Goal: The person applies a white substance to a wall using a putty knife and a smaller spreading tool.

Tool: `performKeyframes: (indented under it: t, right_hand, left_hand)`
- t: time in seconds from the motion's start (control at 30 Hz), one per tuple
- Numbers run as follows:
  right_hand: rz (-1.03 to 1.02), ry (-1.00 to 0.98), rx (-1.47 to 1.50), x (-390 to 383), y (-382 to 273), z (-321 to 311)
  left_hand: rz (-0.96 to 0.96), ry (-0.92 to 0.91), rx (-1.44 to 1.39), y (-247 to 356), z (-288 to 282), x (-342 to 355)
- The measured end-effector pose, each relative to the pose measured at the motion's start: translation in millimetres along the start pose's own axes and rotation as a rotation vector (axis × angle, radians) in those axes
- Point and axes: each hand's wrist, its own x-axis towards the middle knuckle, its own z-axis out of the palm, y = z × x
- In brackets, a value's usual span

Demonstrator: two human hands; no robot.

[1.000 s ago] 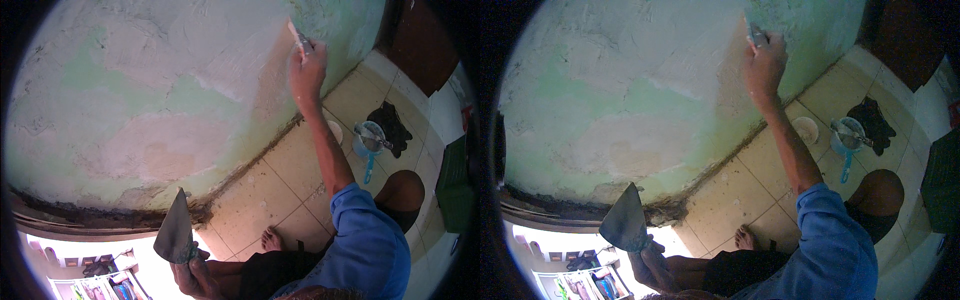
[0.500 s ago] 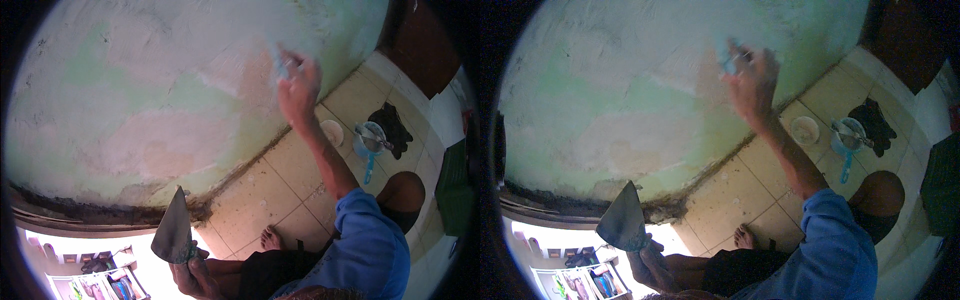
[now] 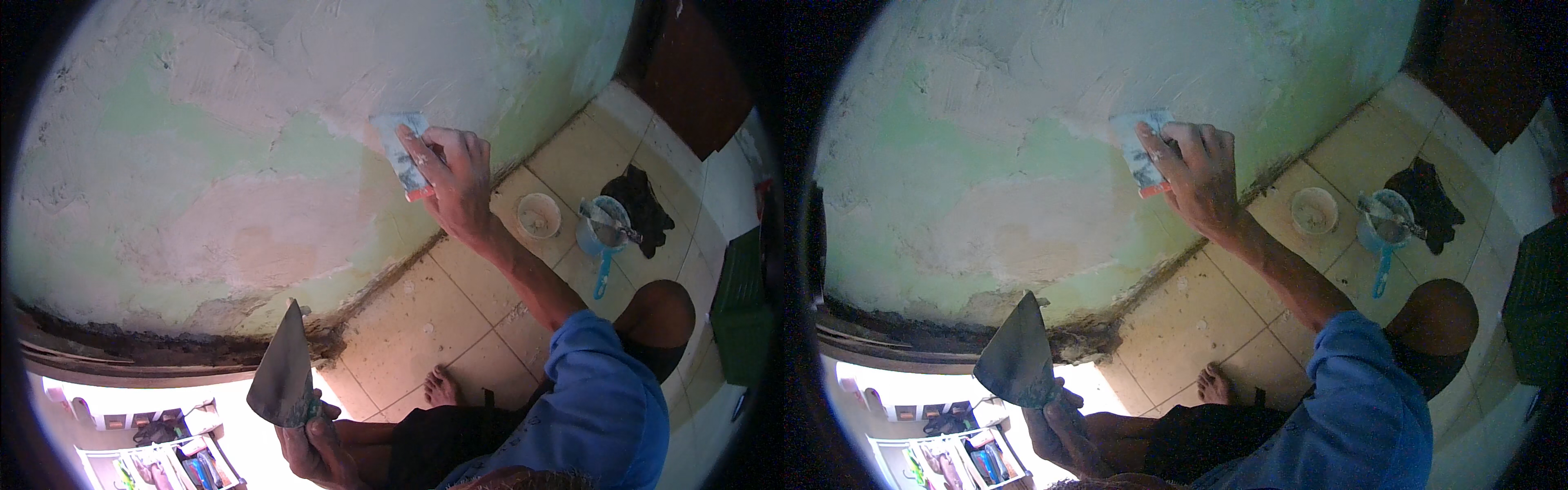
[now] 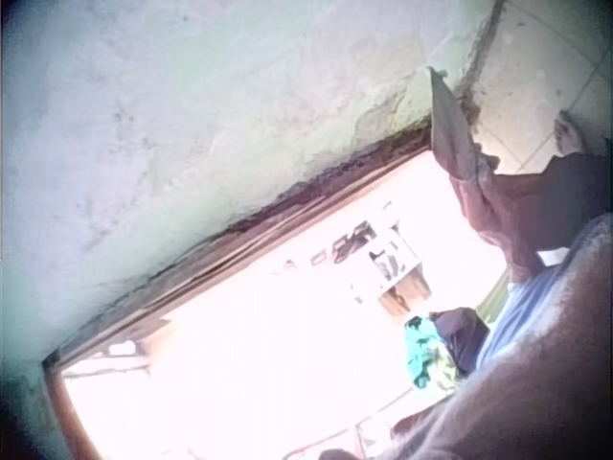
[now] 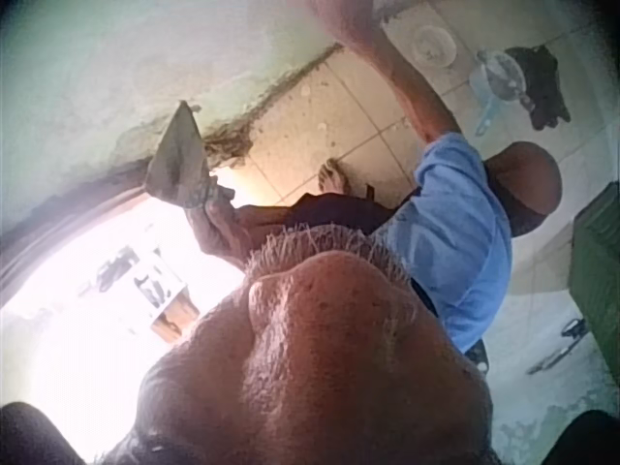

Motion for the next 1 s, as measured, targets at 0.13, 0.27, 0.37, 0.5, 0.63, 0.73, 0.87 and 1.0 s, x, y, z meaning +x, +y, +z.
performKeyframes:
  t: [0.13,0.27,0.37,0.5,0.63,0.73,0.87,1.0]
  right_hand:
    - [0.18,0.085,-0.079,7.0,27.7,-5.5]
    - [0.187,0.237,-0.097,34.2,46.0,4.7]
    - [0.104,0.184,-0.085,34.3,14.4,12.6]
    - [-0.024,0.041,-0.041,7.4,-17.0,13.4]
    - [-0.069,-0.037,-0.014,-0.5,-19.9,2.8]
    - [0.021,0.049,-0.134,24.1,-1.6,-5.8]
    - [0.18,0.272,-0.05,40.3,56.0,-18.8]
    - [0.136,0.35,-0.039,33.4,107.2,-22.0]
  left_hand:
    - [0.026,0.025,-0.037,-2.3,0.8,-1.9]
    - [-0.042,-0.072,0.012,-2.1,-9.6,1.1]
    - [-0.055,-0.081,0.026,-1.9,-11.8,2.4]
    - [-0.034,-0.096,0.046,-3.1,-14.1,2.3]
    - [-0.054,-0.067,0.037,-1.0,-14.6,-0.8]
    - [-0.046,-0.044,0.05,4.9,-13.1,1.2]
    - [-0.001,-0.063,0.055,-1.1,-18.5,1.6]
    - [-0.053,0.07,-0.016,-3.2,-9.1,-3.9]
